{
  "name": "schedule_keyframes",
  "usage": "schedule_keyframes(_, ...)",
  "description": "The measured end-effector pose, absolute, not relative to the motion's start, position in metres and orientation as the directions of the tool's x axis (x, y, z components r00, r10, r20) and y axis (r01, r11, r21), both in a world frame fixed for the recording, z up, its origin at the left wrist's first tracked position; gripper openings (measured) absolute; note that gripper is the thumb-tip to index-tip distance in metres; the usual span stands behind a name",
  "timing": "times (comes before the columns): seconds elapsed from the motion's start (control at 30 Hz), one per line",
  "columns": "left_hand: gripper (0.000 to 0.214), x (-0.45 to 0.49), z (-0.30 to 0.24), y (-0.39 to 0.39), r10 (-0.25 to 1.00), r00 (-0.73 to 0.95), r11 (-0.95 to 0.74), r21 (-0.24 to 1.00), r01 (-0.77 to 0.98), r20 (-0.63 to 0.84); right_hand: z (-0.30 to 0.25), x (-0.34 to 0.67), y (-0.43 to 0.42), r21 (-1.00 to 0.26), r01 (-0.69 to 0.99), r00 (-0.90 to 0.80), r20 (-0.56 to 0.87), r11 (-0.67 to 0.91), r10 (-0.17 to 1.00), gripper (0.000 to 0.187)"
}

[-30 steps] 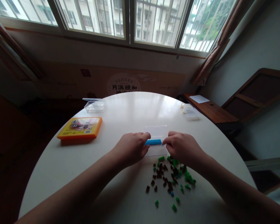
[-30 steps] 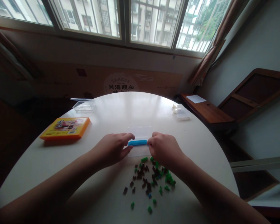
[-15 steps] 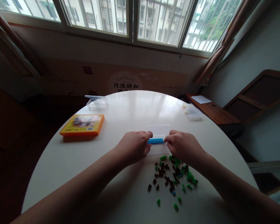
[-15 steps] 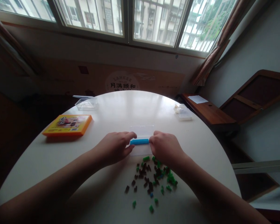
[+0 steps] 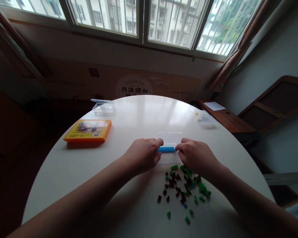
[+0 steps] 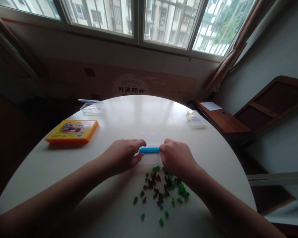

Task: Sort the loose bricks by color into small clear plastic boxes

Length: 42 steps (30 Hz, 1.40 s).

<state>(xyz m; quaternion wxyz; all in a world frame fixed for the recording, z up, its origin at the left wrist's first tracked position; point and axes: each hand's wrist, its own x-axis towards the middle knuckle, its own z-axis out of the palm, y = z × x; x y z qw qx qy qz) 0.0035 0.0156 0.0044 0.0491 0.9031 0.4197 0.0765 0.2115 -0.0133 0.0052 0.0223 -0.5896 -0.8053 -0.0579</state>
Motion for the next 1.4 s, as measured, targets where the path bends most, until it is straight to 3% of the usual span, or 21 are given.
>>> schedule_keyframes(1.4,0.013,0.0046,0.0068,0.0130,0.768,0.635,-0.639,0.159,0.753,0.078,0.0079,0.2099,-0.0179,0.058,0.961,-0.276,0.090,0.271,0.957,0.032)
